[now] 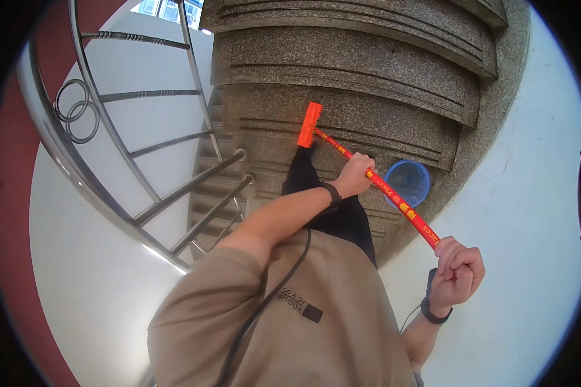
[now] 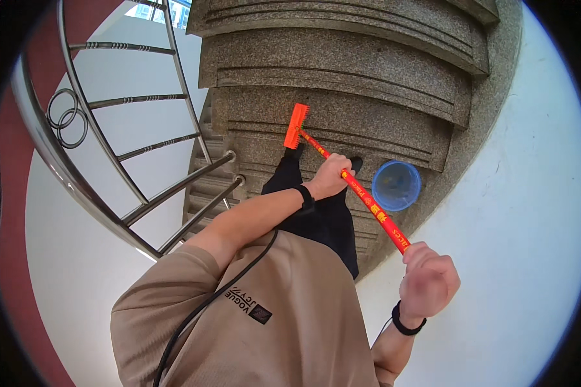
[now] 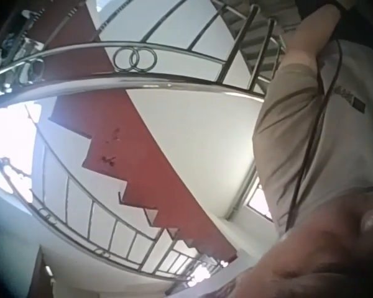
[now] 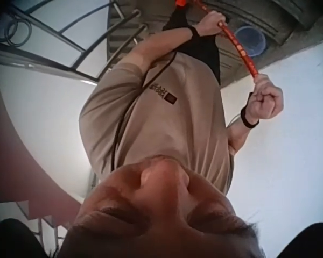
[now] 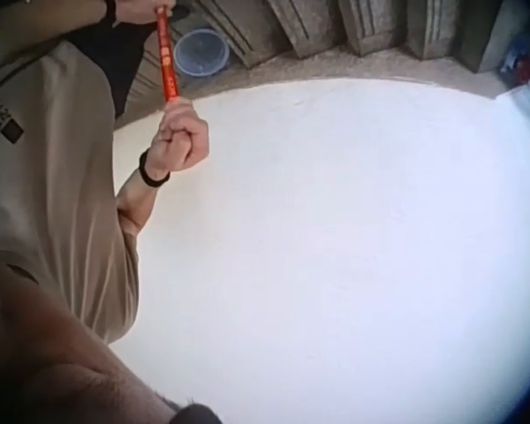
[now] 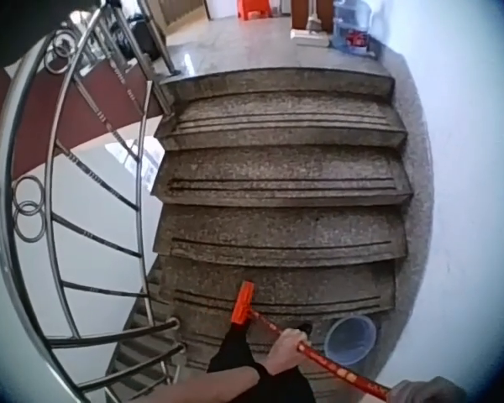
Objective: Cleaning and drying concrete stairs using a floor squeegee.
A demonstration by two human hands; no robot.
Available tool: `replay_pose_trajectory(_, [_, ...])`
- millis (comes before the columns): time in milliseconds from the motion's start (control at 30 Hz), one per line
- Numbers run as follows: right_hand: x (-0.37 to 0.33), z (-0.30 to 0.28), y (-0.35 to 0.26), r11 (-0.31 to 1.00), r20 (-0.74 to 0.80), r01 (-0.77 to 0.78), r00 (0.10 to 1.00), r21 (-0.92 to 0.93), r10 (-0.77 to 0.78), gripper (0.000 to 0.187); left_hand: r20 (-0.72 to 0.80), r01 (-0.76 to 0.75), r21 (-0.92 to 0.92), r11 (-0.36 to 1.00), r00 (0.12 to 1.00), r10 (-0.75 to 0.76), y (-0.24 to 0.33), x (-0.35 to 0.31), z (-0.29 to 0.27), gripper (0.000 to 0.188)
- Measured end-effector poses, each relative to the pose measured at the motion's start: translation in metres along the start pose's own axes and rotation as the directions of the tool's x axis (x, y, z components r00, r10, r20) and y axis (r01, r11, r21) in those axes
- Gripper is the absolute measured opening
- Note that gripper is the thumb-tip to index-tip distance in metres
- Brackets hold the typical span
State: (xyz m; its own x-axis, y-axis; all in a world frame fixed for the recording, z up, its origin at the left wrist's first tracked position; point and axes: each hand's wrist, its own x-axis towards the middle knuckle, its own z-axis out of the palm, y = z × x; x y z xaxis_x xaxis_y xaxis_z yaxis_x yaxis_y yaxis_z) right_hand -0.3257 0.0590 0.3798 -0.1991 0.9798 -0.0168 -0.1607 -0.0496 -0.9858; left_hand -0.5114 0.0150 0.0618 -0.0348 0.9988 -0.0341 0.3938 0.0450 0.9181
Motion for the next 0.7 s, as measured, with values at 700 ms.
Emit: replay_pose_trajectory(700, [0.008, -0.117, -0.018, 0.999, -0.074, -0.044, 0.996, 0.009, 0.044, 0.013, 0.164, 0.01, 0.044, 0.999, 0.986, -0.017, 0.041, 0.045, 0.094, 0.021])
